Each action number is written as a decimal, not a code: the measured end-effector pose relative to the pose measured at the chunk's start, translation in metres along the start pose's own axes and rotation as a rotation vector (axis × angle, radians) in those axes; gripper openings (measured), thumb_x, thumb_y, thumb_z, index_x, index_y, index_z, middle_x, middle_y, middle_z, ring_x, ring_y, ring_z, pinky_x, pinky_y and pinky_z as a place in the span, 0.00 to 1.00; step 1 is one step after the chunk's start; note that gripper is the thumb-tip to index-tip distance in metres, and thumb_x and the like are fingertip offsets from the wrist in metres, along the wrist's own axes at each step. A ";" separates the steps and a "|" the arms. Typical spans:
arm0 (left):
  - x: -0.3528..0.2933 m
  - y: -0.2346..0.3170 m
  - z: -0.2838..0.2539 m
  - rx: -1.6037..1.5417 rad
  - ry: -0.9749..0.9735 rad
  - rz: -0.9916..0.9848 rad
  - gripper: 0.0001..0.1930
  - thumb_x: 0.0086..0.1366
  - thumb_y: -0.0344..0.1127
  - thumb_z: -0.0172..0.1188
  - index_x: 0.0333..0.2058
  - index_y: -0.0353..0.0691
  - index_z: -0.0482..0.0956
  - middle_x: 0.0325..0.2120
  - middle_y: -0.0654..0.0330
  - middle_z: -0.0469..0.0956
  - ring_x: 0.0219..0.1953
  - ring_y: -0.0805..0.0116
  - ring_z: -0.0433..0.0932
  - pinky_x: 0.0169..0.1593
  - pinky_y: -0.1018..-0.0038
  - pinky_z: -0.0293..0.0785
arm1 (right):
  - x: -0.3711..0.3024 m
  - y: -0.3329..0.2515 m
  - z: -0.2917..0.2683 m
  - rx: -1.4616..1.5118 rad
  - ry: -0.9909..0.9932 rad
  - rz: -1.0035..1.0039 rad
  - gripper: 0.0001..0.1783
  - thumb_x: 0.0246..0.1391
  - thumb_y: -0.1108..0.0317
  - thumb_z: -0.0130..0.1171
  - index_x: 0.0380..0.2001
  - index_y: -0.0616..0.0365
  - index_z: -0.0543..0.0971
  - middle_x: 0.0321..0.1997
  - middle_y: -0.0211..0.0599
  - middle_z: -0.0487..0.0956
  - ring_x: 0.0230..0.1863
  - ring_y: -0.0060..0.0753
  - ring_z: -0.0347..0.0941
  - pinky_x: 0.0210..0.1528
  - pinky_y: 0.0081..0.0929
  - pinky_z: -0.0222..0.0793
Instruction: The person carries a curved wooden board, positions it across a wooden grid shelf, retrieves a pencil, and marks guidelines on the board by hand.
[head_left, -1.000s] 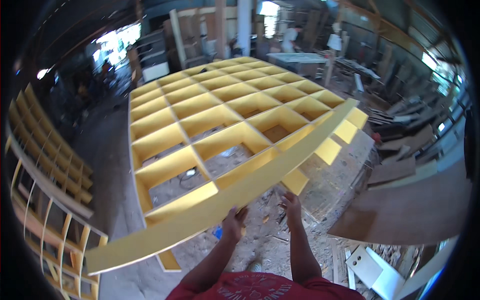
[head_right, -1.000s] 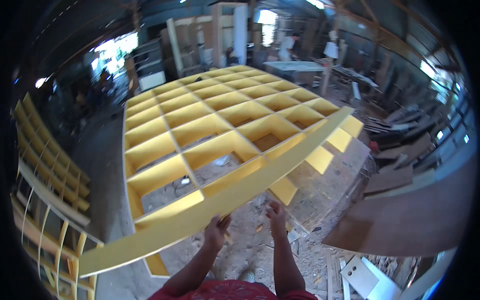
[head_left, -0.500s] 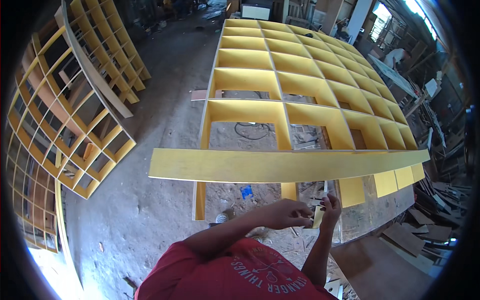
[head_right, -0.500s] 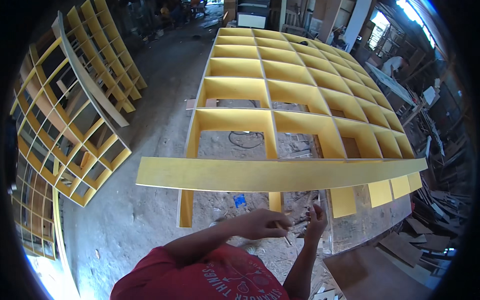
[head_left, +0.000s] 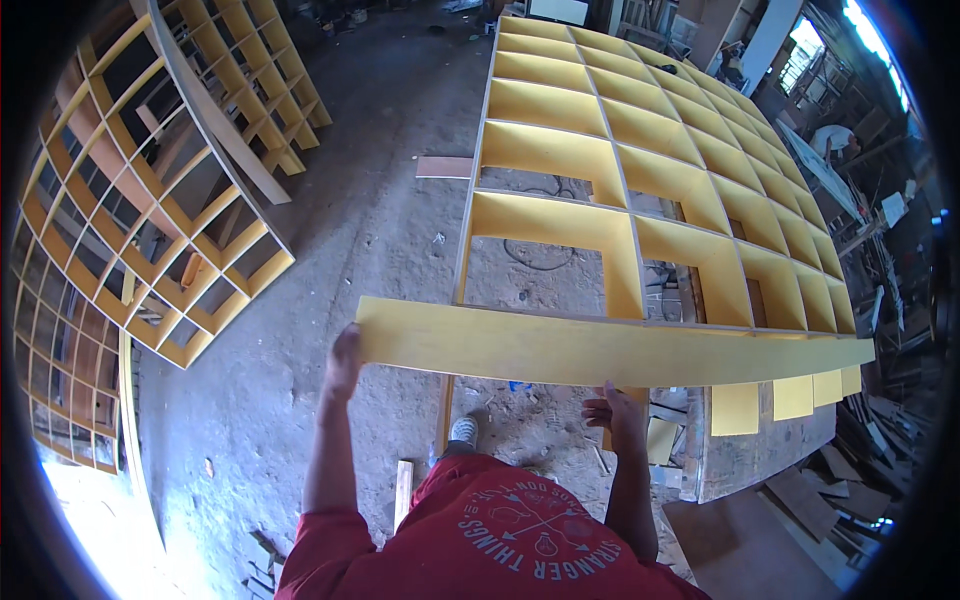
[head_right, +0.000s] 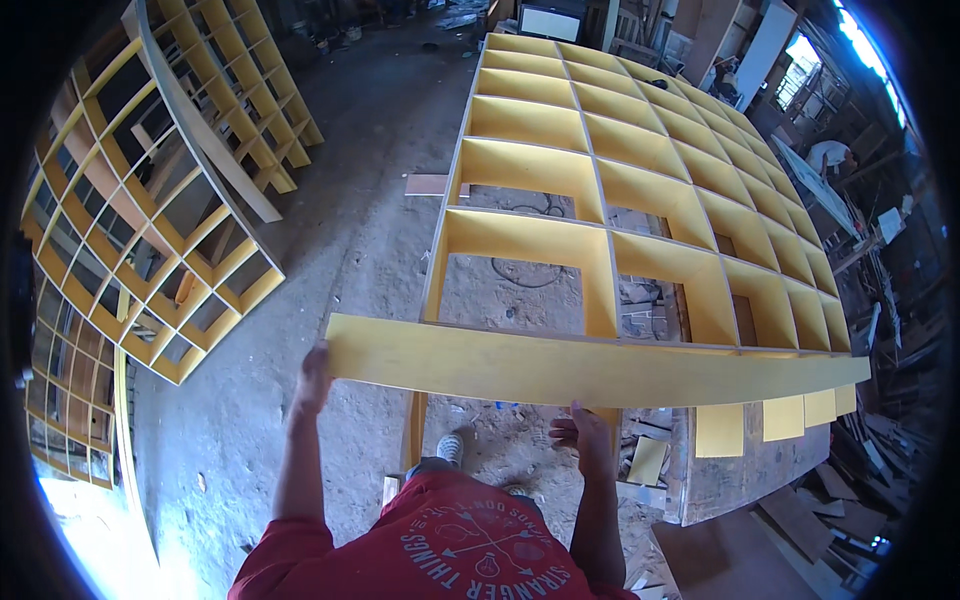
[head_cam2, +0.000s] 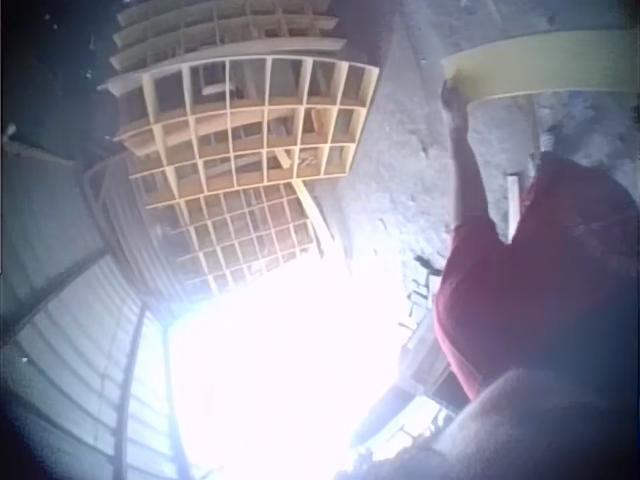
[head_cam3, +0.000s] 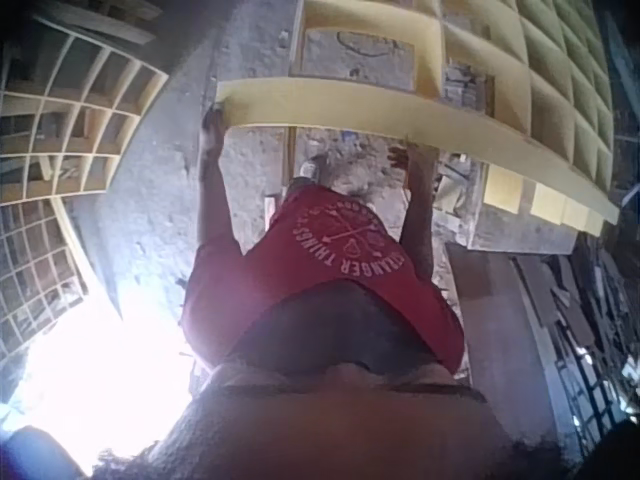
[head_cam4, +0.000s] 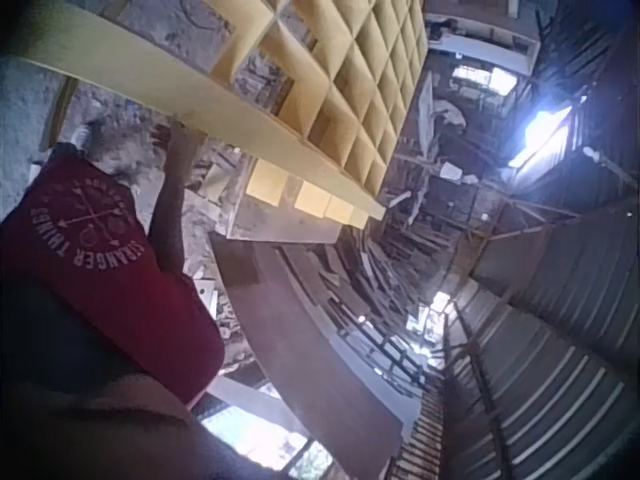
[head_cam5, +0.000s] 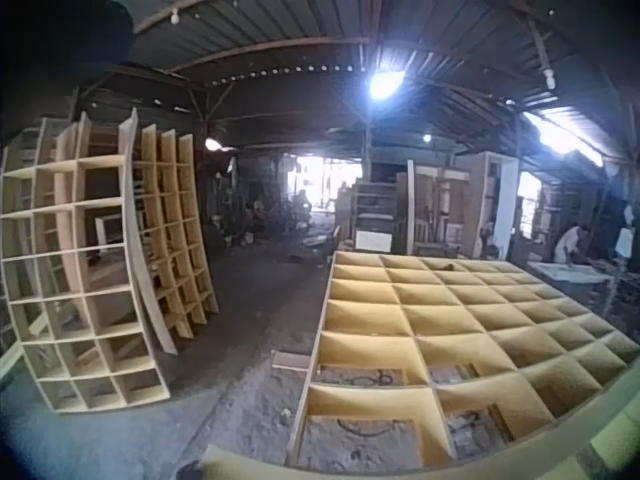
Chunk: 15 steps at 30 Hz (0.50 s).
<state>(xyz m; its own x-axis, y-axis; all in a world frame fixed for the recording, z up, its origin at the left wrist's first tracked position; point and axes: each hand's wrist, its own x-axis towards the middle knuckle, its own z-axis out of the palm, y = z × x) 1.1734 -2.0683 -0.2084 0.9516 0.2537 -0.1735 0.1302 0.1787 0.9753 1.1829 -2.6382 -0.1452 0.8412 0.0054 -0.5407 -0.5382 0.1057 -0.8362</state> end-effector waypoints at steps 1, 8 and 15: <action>-0.005 0.028 0.052 0.044 0.047 -0.055 0.27 0.85 0.49 0.48 0.69 0.33 0.70 0.59 0.59 0.78 0.61 0.68 0.75 0.66 0.67 0.72 | 0.001 0.003 -0.002 -0.002 0.029 0.007 0.35 0.74 0.41 0.55 0.56 0.69 0.78 0.39 0.51 0.88 0.33 0.39 0.87 0.33 0.30 0.82; 0.007 -0.001 0.118 0.091 -0.282 0.206 0.28 0.87 0.45 0.40 0.75 0.34 0.59 0.65 0.52 0.76 0.68 0.63 0.72 0.73 0.64 0.65 | 0.005 -0.012 0.026 -0.022 0.132 0.022 0.33 0.74 0.42 0.55 0.58 0.67 0.76 0.40 0.52 0.88 0.34 0.39 0.87 0.34 0.31 0.82; -0.008 -0.037 0.194 0.560 -0.065 0.351 0.39 0.82 0.39 0.51 0.77 0.22 0.42 0.76 0.35 0.55 0.79 0.43 0.54 0.79 0.56 0.53 | 0.033 -0.005 0.036 0.154 0.323 -0.056 0.26 0.73 0.51 0.60 0.56 0.66 0.75 0.38 0.47 0.86 0.34 0.39 0.87 0.32 0.32 0.84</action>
<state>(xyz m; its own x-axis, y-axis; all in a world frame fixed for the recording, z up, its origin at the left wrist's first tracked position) 1.2146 -2.2612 -0.2164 0.9764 0.1462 0.1589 -0.0819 -0.4301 0.8991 1.2154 -2.6030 -0.1558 0.7958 -0.3168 -0.5160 -0.4565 0.2460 -0.8550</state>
